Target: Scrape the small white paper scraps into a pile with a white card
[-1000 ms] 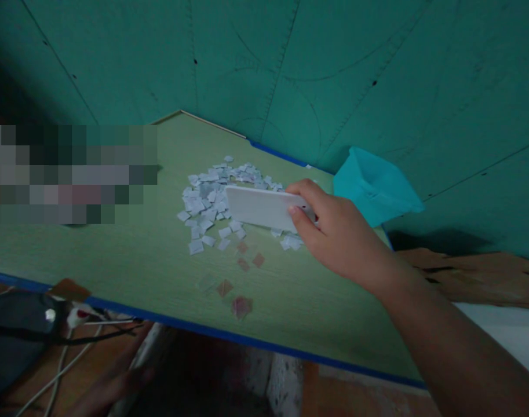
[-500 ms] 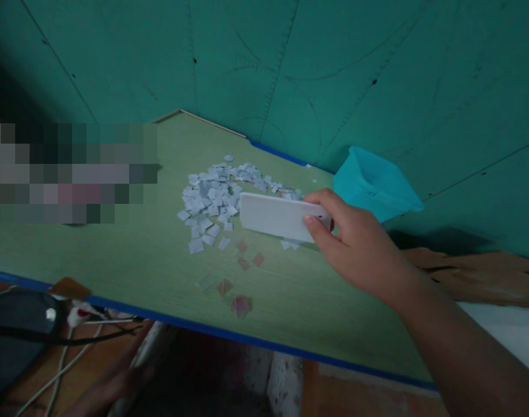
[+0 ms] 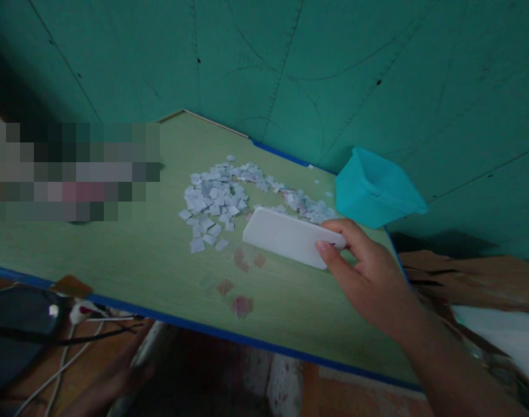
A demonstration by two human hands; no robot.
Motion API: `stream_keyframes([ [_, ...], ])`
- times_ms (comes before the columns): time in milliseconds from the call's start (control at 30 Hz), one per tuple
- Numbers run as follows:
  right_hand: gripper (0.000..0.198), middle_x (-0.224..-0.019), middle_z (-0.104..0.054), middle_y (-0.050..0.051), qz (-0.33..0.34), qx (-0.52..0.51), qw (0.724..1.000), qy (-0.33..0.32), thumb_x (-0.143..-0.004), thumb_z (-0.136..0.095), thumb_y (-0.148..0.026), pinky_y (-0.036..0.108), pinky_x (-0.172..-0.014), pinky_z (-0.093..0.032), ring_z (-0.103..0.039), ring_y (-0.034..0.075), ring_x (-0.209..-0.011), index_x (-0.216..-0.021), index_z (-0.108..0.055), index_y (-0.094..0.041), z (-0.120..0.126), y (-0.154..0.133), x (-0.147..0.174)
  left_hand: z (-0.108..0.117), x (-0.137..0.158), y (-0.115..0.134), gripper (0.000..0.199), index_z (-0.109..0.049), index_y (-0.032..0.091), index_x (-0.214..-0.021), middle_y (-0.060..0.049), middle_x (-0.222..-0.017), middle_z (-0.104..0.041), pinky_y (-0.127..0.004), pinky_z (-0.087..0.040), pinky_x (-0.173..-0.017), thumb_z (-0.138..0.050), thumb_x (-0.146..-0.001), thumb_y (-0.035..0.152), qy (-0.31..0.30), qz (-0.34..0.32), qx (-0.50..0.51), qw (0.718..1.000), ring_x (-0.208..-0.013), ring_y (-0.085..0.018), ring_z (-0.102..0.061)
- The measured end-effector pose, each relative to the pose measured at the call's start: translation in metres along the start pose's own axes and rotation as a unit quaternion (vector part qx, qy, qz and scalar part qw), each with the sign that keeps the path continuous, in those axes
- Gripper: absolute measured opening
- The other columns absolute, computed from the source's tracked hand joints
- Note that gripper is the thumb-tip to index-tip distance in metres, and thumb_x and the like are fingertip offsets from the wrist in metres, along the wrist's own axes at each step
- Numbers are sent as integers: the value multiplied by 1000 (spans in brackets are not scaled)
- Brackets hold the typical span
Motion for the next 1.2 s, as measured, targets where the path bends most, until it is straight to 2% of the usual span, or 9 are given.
stream_keyframes([
  [133, 26, -83, -60, 2, 18, 8, 1000, 21, -78, -45, -39, 23, -46, -43, -56, 15, -67, -97, -50, -22, 0, -7, 0, 1, -2, -9, 70, -51, 19, -116, -3, -127, -50, -36, -25, -100, -56, -48, 31, 12, 17, 48, 999, -121, -28, -33],
  [233, 22, -89, -61, 5, 67, 46, 997, 8, -80, -44, -33, 27, -56, -47, -59, 18, -77, -98, -50, -22, -8, -14, 6, 1, -1, -10, 66, -53, 21, -113, -3, -125, -53, -39, -26, -99, -57, -48, 30, 20, 27, 59, 998, -120, -29, -35],
  [333, 19, -93, -62, 5, 129, 78, 988, -20, -81, -41, -24, 33, -72, -47, -58, 19, -87, -97, -51, -23, -16, -17, 25, 1, 0, -5, 64, -56, 22, -110, -3, -125, -53, -36, -26, -100, -59, -47, 30, 18, 27, 78, 996, -121, -27, -34],
  [467, 29, -100, -61, 3, 208, 98, 972, -56, -76, -41, -16, 33, -78, -47, -56, 18, -94, -103, -48, -25, -15, -14, 57, 1, 1, -3, 65, -56, 24, -110, -1, -124, -53, -39, -26, -100, -61, -45, 30, 21, 37, 85, 995, -120, -29, -35],
  [567, 33, -101, -61, 3, 241, 114, 963, -47, -75, -42, -15, 33, -80, -46, -56, 18, -93, -106, -45, -25, -8, -11, 68, -1, 2, -9, 66, -51, 26, -115, 2, -127, -50, -40, -26, -100, -59, -50, 30, 0, 54, 100, 993, -122, -28, -33],
  [700, 31, -98, -61, 3, 256, 106, 961, -13, -75, -40, -12, 34, -80, -45, -56, 17, -92, -103, -44, -24, -9, -17, 58, -3, 1, -11, 66, -48, 29, -119, 5, -124, -53, -41, -31, -98, -58, -53, 31, -10, 43, 111, 993, -120, -28, -35],
  [867, 33, -98, -61, 2, 288, 53, 956, -26, -75, -38, -5, 35, -81, -44, -55, 16, -93, -103, -42, -24, -33, -41, 33, -5, -3, -14, 68, -48, 26, -120, 2, -117, -60, -45, -34, -96, -57, -53, 32, -17, 10, 121, 992, -120, -32, -35],
  [1067, 21, -93, -61, 3, 230, -22, 972, -30, -79, -41, -16, 35, -76, -45, -56, 18, -89, -97, -48, -26, -40, -53, 5, 5, -12, -49, 65, -51, 31, -116, 4, -128, -49, -53, -22, -99, -57, -52, 40, 13, 7, 67, 998, -123, -34, -28],
  [1200, 18, -89, -61, 3, 113, -144, 983, 7, -79, -46, -25, 29, -67, -47, -58, 16, -82, -97, -49, -24, -31, -34, -5, 7, -11, -53, 65, -46, 30, -120, 5, -131, -45, -51, -20, -101, -56, -55, 32, -9, 26, 94, 995, -124, -30, -28],
])
Point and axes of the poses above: each hand's wrist, its own x-axis away from the middle knuckle, its own z-axis out of the back of the hand, y = z × x, the point moved 5 cm from there along -x, towards the middle knuckle
